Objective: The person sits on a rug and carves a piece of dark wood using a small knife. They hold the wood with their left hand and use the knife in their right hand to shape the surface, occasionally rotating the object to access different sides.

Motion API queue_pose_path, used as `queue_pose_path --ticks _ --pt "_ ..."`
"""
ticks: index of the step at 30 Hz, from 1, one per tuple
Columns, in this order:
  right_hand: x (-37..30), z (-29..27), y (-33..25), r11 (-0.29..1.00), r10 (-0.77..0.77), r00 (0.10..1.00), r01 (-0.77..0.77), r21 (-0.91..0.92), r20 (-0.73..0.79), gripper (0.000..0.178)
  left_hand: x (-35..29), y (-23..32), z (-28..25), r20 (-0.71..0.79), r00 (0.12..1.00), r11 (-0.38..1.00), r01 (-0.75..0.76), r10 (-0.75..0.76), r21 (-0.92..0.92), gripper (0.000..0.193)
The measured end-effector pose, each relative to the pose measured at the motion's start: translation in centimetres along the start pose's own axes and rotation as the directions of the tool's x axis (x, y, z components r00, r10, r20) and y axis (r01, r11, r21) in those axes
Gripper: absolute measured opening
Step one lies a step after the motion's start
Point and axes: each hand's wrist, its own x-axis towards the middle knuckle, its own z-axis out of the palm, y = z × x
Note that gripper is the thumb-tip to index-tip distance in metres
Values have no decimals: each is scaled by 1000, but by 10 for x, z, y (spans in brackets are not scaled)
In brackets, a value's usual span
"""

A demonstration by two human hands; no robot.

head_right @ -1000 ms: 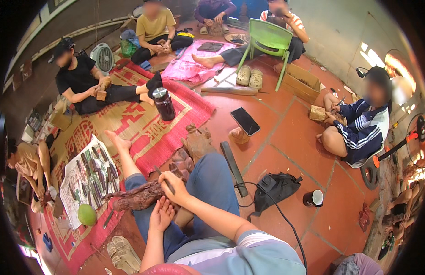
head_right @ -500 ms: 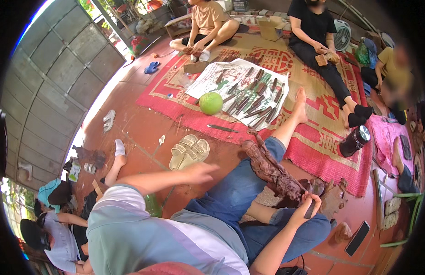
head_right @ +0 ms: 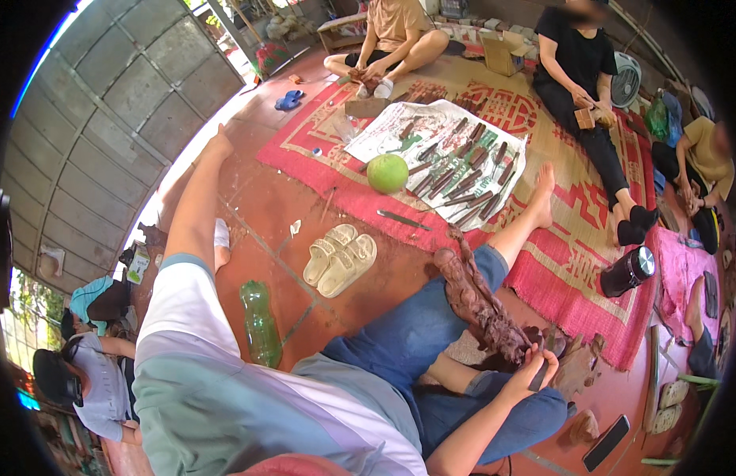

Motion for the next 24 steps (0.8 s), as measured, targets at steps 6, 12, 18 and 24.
queue_pose_path --ticks 6,12,18,24 --pt "-4 4 -3 1000 13 1000 -13 17 -3 7 -33 43 52 207 885 904 -428 417 11 42" --pt "-2 4 -3 1000 -1 1000 1 0 -27 8 -251 129 130 615 -15 446 -675 788 -588 64" --pt "0 -4 4 999 27 999 -26 19 -22 9 -400 144 160 526 -171 382 -509 833 -771 103" --pt "-3 -7 4 999 25 1000 -25 24 5 12 -433 144 134 604 100 534 -595 791 -601 111"
